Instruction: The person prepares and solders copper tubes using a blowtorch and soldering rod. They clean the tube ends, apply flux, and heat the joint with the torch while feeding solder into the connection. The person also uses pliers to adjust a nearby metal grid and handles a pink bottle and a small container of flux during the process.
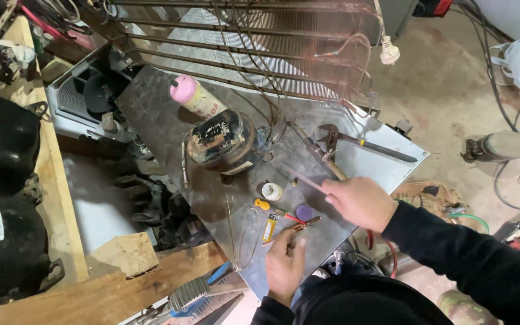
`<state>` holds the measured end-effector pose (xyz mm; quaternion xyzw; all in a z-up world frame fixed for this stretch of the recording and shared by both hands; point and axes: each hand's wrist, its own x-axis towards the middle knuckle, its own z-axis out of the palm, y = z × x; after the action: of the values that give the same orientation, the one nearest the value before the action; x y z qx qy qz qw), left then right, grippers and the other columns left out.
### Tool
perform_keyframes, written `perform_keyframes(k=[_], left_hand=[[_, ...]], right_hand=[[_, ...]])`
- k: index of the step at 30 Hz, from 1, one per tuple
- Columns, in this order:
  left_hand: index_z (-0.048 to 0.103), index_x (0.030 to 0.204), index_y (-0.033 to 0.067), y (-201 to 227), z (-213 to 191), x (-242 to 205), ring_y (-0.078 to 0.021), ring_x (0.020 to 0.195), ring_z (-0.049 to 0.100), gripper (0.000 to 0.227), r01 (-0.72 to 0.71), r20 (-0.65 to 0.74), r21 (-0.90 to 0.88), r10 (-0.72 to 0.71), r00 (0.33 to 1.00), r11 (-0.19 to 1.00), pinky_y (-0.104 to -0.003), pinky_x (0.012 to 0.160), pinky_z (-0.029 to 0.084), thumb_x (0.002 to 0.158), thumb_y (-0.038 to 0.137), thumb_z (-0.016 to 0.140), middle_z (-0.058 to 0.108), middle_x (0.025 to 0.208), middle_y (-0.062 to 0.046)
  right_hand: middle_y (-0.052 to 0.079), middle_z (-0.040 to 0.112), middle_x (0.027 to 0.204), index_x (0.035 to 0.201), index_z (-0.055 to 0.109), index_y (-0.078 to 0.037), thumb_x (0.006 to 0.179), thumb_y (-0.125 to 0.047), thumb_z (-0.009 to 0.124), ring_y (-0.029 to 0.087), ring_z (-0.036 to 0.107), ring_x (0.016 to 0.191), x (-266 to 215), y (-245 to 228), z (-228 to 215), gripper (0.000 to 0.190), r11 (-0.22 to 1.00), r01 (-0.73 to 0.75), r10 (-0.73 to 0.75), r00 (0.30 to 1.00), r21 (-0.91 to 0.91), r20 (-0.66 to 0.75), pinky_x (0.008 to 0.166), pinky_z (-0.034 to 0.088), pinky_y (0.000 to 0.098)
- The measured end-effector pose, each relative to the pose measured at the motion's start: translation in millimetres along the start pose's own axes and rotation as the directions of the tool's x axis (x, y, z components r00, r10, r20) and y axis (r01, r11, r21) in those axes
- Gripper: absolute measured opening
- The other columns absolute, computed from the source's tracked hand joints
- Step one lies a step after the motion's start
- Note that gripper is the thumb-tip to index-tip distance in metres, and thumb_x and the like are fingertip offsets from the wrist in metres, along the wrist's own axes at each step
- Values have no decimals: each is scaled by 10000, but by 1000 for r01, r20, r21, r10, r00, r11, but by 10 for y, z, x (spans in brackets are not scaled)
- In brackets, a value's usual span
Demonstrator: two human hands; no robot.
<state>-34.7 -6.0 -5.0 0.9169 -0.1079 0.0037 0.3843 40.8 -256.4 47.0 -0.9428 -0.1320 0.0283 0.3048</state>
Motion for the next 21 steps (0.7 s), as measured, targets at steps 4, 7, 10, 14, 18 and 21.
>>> perform_keyframes(k=[4, 7, 10, 14, 18, 21], left_hand=[[720, 1155, 31, -100, 209, 298, -79, 607, 592, 384, 537, 349, -624, -412, 842, 568, -240, 544, 475, 1041, 340, 522, 688, 780, -39], [683, 1061, -38, -174, 375, 511, -83, 570, 601, 392, 579, 398, -559, -421, 815, 593, -249, 515, 456, 1070, 323, 529, 694, 770, -32], [695, 1083, -24, -77, 400, 646, -79, 563, 591, 358, 573, 401, -554, -410, 819, 603, -251, 523, 464, 1054, 306, 561, 683, 753, -27], [709, 1149, 14, -13, 472, 719, -81, 598, 598, 303, 523, 355, -477, -390, 850, 706, -247, 560, 502, 998, 262, 624, 696, 765, -47], [719, 1130, -3, 78, 451, 795, -119, 711, 681, 304, 397, 275, -355, -311, 910, 847, -287, 666, 566, 933, 225, 683, 748, 829, -77], [713, 1143, 14, 204, 299, 960, -144, 732, 700, 316, 400, 296, -339, -307, 905, 852, -310, 699, 581, 907, 222, 683, 756, 852, -97]], right_hand=[[149, 689, 754, 968, 629, -112, 870, -239, 655, 411, 669, 712, -45, -246, 269, 162, 993, 45, -57, 992, 108, 109, 610, 513, 542], [146, 695, 745, 952, 623, -114, 891, -225, 646, 405, 676, 728, -115, -159, 402, 129, 993, -46, 38, 996, 104, 80, 617, 514, 539], [153, 691, 725, 997, 618, -119, 888, -241, 635, 397, 682, 727, -121, -64, 429, 165, 986, -162, 159, 985, 43, 67, 634, 520, 541], [157, 710, 776, 1293, 630, -186, 828, -188, 612, 393, 695, 731, -10, 140, 642, 465, 989, -150, 147, 982, 14, 119, 634, 541, 528], [130, 724, 856, 1160, 643, -124, 919, -245, 594, 359, 709, 772, 37, 356, 809, 274, 988, -87, 104, 987, -129, 126, 658, 561, 501], [140, 719, 950, 1071, 645, -79, 898, -257, 645, 356, 687, 894, 94, 381, 369, 248, 980, -141, 135, 990, -139, -48, 721, 562, 474]])
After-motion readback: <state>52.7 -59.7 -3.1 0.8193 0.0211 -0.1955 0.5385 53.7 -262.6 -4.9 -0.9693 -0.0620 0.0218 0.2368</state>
